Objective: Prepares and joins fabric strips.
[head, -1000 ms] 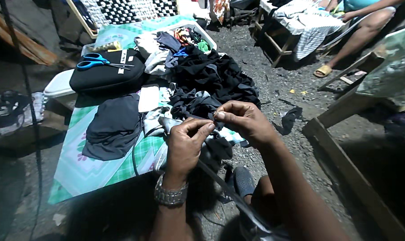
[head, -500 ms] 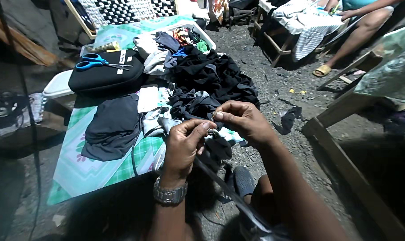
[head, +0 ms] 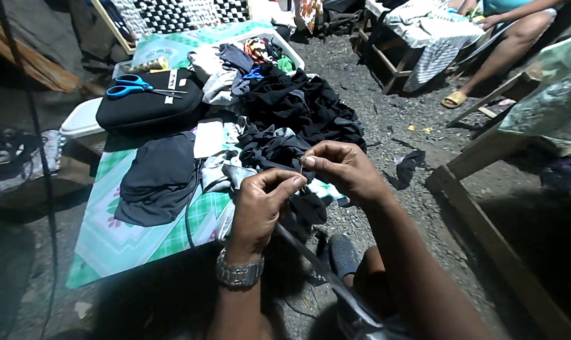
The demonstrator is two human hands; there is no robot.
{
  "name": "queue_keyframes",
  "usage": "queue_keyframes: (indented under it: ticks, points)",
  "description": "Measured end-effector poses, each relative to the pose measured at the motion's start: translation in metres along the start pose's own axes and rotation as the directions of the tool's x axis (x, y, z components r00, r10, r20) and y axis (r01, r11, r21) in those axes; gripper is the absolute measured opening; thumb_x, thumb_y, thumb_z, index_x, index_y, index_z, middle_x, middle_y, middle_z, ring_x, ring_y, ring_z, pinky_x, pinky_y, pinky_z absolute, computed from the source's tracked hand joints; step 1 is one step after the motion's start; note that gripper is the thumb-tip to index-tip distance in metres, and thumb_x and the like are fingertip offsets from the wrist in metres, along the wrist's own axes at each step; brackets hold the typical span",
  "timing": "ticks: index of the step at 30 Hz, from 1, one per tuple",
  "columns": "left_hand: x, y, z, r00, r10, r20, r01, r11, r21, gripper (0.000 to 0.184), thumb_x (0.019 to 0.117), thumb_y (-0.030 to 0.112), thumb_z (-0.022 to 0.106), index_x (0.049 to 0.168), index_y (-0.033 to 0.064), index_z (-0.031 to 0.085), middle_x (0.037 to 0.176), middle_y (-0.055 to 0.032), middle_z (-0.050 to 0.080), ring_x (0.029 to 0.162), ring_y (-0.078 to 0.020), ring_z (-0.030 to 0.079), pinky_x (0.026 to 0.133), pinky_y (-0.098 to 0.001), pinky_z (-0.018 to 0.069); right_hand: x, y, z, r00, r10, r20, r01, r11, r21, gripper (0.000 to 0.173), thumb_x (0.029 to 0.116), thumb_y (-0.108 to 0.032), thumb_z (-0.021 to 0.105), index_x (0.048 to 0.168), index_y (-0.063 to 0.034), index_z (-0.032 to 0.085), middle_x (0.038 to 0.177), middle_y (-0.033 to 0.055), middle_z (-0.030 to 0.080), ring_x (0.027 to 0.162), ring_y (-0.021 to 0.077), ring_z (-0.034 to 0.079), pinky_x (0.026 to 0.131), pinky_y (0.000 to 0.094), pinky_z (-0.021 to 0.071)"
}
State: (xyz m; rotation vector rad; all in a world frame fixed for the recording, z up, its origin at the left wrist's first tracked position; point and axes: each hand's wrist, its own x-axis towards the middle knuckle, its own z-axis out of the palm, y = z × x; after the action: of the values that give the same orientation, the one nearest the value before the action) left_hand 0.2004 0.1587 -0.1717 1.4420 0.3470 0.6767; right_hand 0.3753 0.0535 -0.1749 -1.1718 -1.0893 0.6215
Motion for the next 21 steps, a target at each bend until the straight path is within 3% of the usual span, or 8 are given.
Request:
queue_keyframes:
  ticks: [7,11,15,18,21]
  points:
    - [0.000,-0.001,0.001,0.999,-0.036,0.027,0.040,0.989,-0.143,0.008,0.0951,0.008,0.069,0.097,0.0017,0.073,0.079,-0.0108,0.064,0.052,-0.0094,0.049,0.047,-0.0226,0.0444,0.001,0.003,0.000,1.000,-0.026,-0.005,0.025,0.999,-0.027,0.012,0.0985,-0.013,0.067,0.102,-0.0039,0.074,0.079,0.0059,0.067,0.059,0.0097,0.054,0.051,0.0225,0.0462]
    - [0.001,-0.002,0.000,0.999,-0.040,0.026,0.044,0.990,-0.135,0.005,0.0946,0.006,0.068,0.096,0.0019,0.071,0.077,-0.0105,0.062,0.051,-0.0100,0.049,0.047,-0.0229,0.0456,0.001,0.002,0.001,0.999,-0.030,-0.023,0.029,0.999,-0.046,0.013,0.0987,-0.014,0.067,0.102,-0.0046,0.075,0.077,0.0055,0.066,0.057,0.0103,0.052,0.050,0.0232,0.0448]
    - [0.003,-0.004,0.000,0.999,0.018,-0.037,-0.013,0.991,0.136,0.006,0.0951,0.006,0.067,0.096,0.0052,0.073,0.077,-0.0087,0.064,0.053,-0.0126,0.051,0.046,-0.0249,0.0445,0.000,0.000,0.002,0.998,-0.054,-0.022,0.053,0.998,-0.045,0.012,0.0988,-0.013,0.067,0.103,-0.0042,0.074,0.080,0.0053,0.067,0.059,0.0098,0.053,0.051,0.0227,0.0457]
    - [0.004,-0.001,-0.007,0.993,0.082,-0.085,-0.040,0.910,0.413,0.015,0.0988,0.009,0.063,0.106,0.0135,0.076,0.086,-0.0032,0.070,0.059,-0.0142,0.058,0.050,-0.0286,0.0490,0.000,0.001,0.001,0.998,-0.060,-0.024,0.059,0.997,-0.046,0.012,0.0987,-0.013,0.066,0.103,-0.0040,0.074,0.080,0.0056,0.067,0.059,0.0102,0.055,0.052,0.0231,0.0470]
    - [0.004,0.003,-0.014,0.979,0.138,-0.151,-0.048,0.871,0.488,0.020,0.1010,0.012,0.060,0.113,0.0166,0.075,0.086,-0.0015,0.069,0.053,-0.0131,0.055,0.046,-0.0284,0.0472,0.000,0.001,-0.001,0.998,-0.064,-0.028,0.062,0.997,-0.054,0.012,0.0987,-0.013,0.067,0.103,-0.0043,0.074,0.078,0.0053,0.066,0.058,0.0100,0.053,0.050,0.0232,0.0453]
